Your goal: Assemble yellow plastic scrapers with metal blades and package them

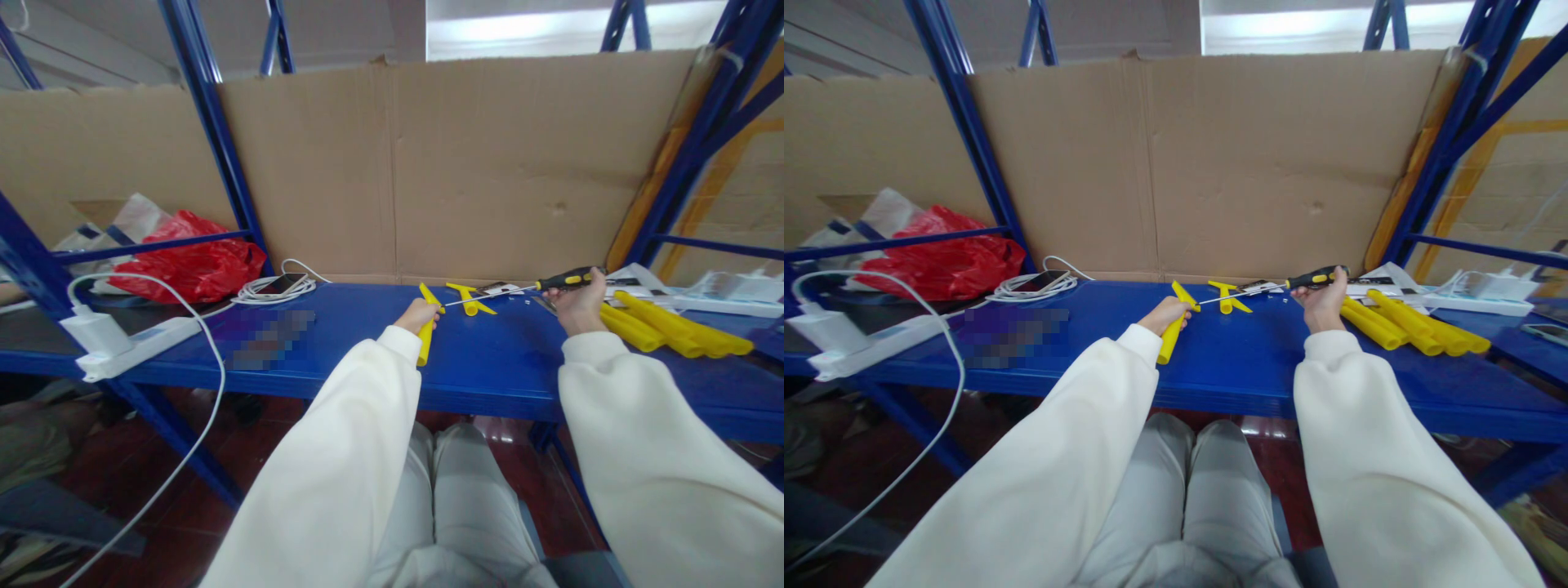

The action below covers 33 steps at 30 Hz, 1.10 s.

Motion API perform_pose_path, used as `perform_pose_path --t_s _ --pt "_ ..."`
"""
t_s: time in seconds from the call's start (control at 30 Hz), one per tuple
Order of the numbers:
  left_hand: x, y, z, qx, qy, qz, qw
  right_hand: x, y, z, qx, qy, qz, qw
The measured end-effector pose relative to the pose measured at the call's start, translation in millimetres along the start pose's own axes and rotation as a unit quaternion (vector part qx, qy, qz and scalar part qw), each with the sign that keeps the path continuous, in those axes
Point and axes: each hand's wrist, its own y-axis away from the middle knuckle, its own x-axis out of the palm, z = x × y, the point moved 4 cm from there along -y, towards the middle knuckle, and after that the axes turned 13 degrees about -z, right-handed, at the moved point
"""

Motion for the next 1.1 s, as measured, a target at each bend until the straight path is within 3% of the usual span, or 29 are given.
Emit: perform_pose_path --t_s 0.1,0.37,0.57,0.77,0.93,1.1 --pt "0.0 0 0 0.002 -0.005 0.001 1.000 1 14 4 0.005 -0.003 -0.040 0.999" --pt "-2.5 -3 1 0.008 -0.013 -0.026 1.000 -3 6 10 -0.124 0.056 -0.068 0.988" --pt "-2.1 -4 1 0.014 -0.020 -0.020 0.999 -6 9 12 -0.150 0.150 -0.102 0.972" --pt "-3.1 -4 1 0.015 -0.022 -0.030 0.999 -13 10 10 -0.164 0.120 -0.118 0.972" --pt "-5.7 -3 0 0.022 -0.030 -0.036 0.999 -11 11 12 -0.135 0.120 -0.088 0.980" --pt "-7.0 -6 1 0.020 -0.032 -0.047 0.998 -9 4 9 -0.045 0.095 -0.065 0.992"
